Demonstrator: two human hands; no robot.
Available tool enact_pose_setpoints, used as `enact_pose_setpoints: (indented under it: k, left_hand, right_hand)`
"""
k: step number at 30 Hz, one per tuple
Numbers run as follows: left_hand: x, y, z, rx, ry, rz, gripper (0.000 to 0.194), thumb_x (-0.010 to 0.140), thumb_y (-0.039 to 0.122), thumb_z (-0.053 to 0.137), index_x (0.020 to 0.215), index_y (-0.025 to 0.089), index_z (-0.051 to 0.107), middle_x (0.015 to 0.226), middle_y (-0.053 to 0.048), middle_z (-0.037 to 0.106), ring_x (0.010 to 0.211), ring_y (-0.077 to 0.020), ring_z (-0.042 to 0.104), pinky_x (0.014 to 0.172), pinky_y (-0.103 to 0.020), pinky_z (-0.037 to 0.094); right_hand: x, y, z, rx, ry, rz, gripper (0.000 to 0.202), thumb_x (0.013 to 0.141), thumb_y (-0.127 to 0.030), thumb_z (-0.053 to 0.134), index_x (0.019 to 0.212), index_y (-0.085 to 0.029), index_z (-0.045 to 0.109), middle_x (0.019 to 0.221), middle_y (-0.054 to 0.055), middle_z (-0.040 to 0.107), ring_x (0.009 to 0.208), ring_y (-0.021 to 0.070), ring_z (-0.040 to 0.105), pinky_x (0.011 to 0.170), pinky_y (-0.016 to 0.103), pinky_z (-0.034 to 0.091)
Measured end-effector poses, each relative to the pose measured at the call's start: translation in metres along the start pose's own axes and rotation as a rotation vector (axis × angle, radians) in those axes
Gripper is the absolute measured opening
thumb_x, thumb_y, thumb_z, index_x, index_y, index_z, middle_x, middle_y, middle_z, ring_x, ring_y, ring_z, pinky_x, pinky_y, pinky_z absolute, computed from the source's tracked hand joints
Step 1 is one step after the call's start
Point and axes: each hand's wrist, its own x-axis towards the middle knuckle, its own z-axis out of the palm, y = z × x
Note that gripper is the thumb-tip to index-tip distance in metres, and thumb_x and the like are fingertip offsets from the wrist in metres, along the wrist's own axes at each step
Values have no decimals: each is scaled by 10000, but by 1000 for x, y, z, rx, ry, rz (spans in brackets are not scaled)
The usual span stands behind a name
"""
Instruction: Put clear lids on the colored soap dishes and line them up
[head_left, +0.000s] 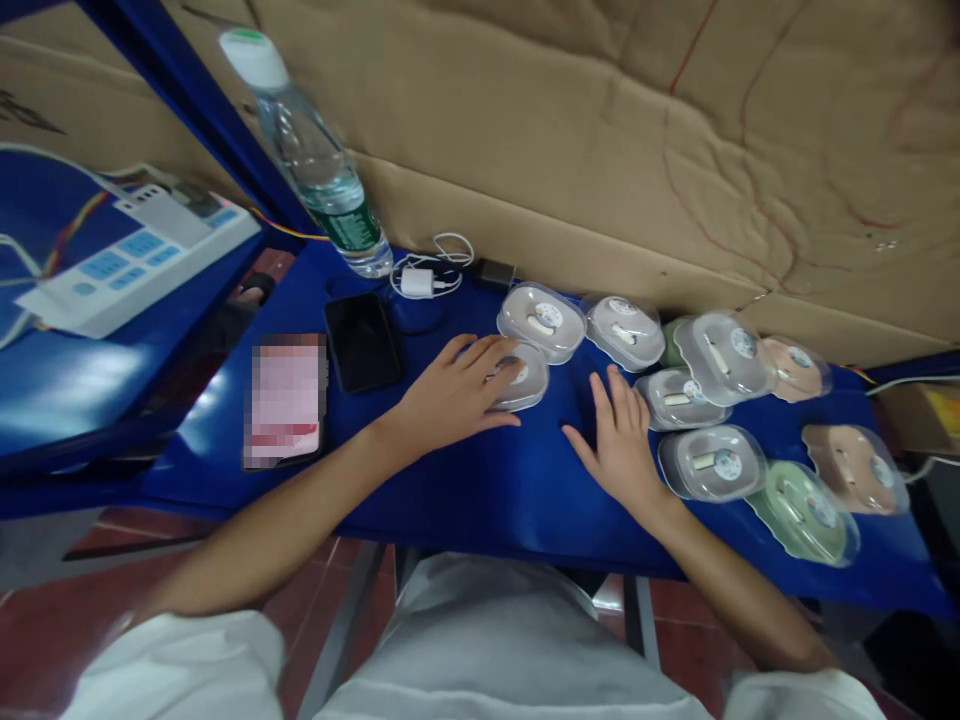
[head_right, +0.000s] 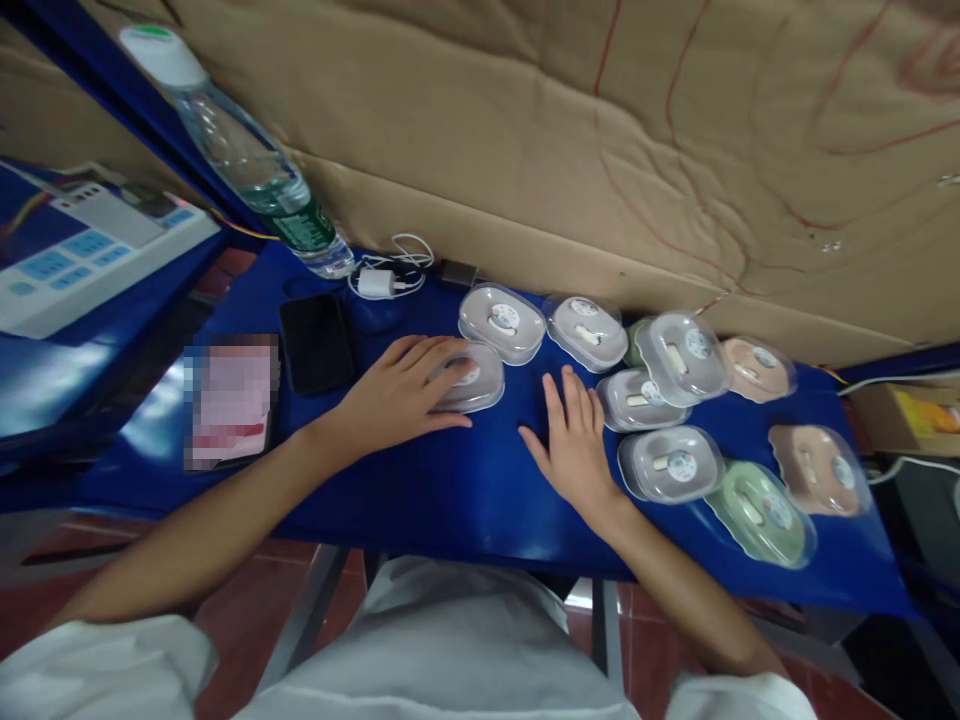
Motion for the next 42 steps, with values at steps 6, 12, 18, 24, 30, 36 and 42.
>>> enact_pose_setpoints:
  k: [6,12,18,24,30,36,42]
  left_hand:
    - [3,-14,3,-9,77,-117,457,1016,218,599,1470,181,635,1559,-234,600,1404,-441,590,1186,-653,434]
    - [4,-1,14,-18,123,12,418,1030,172,578,1433,231,671,1550,-169,619,1436,-367,585,1258,-610,386]
    - [4,28,21,-83,78,248,329,1049,222,631,1370,206,702,1449,-137,685,1308,-310,659,1192,-493,462]
    - [1,22,33,-102,13,243,392,1045,175,631,1434,199,663,1357,-128,724,1171,-251,733,1050,-386,562]
    - [-2,15,44,-183,68,216,337,1083,205,581,1409,174,662,1371,-154,715,1193,-274,732,1050,-429,597]
    - [1,17,32,-195,154,259,195,1104,205,568,1235,158,705,1109,-86,767,1025,-210,738,945,-355,591]
    - [0,20,31,-170,91,289,176,1087,211,607,1212,145,713,1146,-91,748,1007,-213,714,926,-361,551]
  right_hand:
    - [40,3,-5,-167,27,178,753,1087,-429,551,1720,-100,310,1705,327,406,1583,496,406,1244,767,297]
    - [59,7,14,-260,143,231,647,1091,-413,504,1651,-100,417,1544,339,582,1382,480,599,1139,763,396]
    - [64,19,5,-270,29,199,543,1071,-346,555,1550,-92,530,1425,277,656,1261,425,652,1127,653,459]
    - [51,18,-10,-78,-61,76,504,1039,-115,444,1508,-207,603,1294,162,708,1178,339,683,1040,511,558]
    - [18,-10,-19,153,-84,-101,639,1001,-31,455,1587,-266,553,1355,123,696,1331,302,650,1128,481,572]
    - [12,-12,-38,378,-2,-321,759,996,41,436,1672,-305,446,1574,123,604,1435,275,609,1164,475,565]
    - [20,-1,-41,462,166,-140,553,1057,-54,496,1525,-324,612,1498,101,671,1354,263,673,1109,467,588]
